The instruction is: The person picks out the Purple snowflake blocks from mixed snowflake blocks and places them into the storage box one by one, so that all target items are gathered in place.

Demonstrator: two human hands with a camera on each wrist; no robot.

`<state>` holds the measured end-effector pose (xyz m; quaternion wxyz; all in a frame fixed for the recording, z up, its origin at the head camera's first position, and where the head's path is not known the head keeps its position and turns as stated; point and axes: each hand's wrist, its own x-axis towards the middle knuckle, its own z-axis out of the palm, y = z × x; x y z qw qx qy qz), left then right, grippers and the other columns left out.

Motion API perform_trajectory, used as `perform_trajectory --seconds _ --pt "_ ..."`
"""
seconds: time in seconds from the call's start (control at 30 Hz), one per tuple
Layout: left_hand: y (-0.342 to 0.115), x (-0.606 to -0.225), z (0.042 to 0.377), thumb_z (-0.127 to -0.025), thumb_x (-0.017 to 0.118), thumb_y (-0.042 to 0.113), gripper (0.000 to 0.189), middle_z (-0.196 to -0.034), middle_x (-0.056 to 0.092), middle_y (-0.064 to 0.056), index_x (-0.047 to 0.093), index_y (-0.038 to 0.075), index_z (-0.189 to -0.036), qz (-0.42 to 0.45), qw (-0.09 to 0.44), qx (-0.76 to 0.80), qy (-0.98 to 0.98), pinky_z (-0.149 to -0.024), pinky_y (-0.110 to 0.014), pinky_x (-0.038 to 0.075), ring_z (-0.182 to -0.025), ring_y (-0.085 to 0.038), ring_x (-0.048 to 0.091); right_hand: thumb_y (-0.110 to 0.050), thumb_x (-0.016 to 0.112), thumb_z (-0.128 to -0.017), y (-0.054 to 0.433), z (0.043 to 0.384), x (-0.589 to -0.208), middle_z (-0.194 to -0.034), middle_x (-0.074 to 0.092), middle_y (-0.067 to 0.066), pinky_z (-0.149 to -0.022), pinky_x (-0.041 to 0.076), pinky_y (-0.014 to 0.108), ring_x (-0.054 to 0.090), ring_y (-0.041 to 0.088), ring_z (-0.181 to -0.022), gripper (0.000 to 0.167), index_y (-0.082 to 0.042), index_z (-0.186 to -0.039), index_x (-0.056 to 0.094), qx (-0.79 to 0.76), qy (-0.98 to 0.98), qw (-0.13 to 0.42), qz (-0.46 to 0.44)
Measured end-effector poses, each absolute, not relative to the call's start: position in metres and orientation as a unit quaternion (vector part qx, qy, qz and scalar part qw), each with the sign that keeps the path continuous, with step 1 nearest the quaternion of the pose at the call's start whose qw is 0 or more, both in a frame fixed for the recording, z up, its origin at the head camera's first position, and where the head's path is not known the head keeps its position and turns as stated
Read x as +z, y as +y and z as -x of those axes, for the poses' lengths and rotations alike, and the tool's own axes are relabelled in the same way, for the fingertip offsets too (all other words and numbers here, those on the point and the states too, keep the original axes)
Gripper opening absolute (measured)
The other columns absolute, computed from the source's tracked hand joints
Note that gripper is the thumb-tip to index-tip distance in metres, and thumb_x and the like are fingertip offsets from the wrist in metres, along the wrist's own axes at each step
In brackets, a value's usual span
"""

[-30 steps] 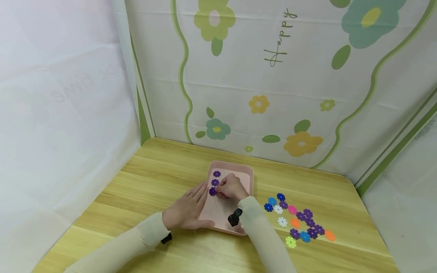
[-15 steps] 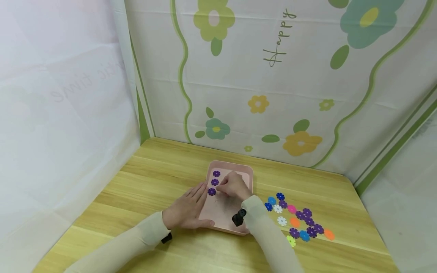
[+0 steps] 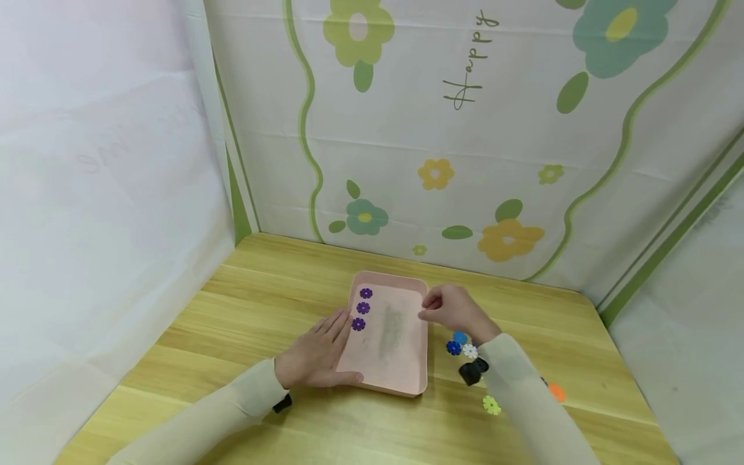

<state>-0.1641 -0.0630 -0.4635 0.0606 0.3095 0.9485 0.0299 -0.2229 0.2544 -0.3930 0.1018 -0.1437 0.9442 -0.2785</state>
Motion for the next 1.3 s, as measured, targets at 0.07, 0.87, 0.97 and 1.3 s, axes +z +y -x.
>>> perform_trajectory --seconds 0.07,0.87,0.97,1.3 --pt "-0.063 -0.463 0.164 -0.092 0.043 0.087 0.117 -0.176 0.020 -0.022 0.027 -0.003 -0.165 -0.311 0.059 0.032 0.948 -0.131 -0.049 0.031 -0.164 -0.035 0.023 -0.024 0.080 -0.096 0.272 0.221 -0.390 -0.097 0.076 0.005 -0.076 0.060 0.034 0.068 0.014 -0.084 0.023 -0.003 -0.107 0.077 -0.265 0.948 0.102 0.147" --pt "-0.062 -0.465 0.164 -0.092 0.041 0.088 0.117 -0.176 0.018 -0.021 0.026 -0.002 -0.166 -0.310 0.063 0.027 0.948 -0.131 -0.048 0.031 -0.165 -0.034 0.021 -0.013 0.082 -0.090 0.387 0.208 -0.461 -0.095 0.075 0.006 -0.077 0.063 0.035 0.068 0.016 -0.085 0.025 0.003 -0.107 0.075 -0.221 0.965 0.108 0.094" --pt "-0.062 -0.466 0.164 -0.093 0.040 0.087 0.117 -0.176 0.018 -0.021 0.027 -0.003 -0.165 -0.312 0.059 0.027 0.948 -0.131 -0.048 0.031 -0.165 -0.035 0.021 -0.014 0.083 -0.091 0.387 0.208 -0.463 -0.095 0.075 0.007 -0.077 0.063 0.035 0.067 0.016 -0.084 0.025 0.003 -0.107 0.074 -0.220 0.966 0.104 0.092" --pt "-0.063 -0.461 0.161 -0.093 0.046 0.084 0.115 -0.175 0.021 -0.023 0.028 -0.005 -0.164 -0.317 0.056 0.035 0.946 -0.130 -0.050 0.033 -0.164 -0.037 0.024 -0.017 0.085 -0.090 0.378 0.208 -0.462 -0.090 0.073 0.005 -0.072 0.059 0.032 0.062 0.015 -0.079 0.024 0.001 -0.103 0.075 -0.205 0.968 0.119 0.089"
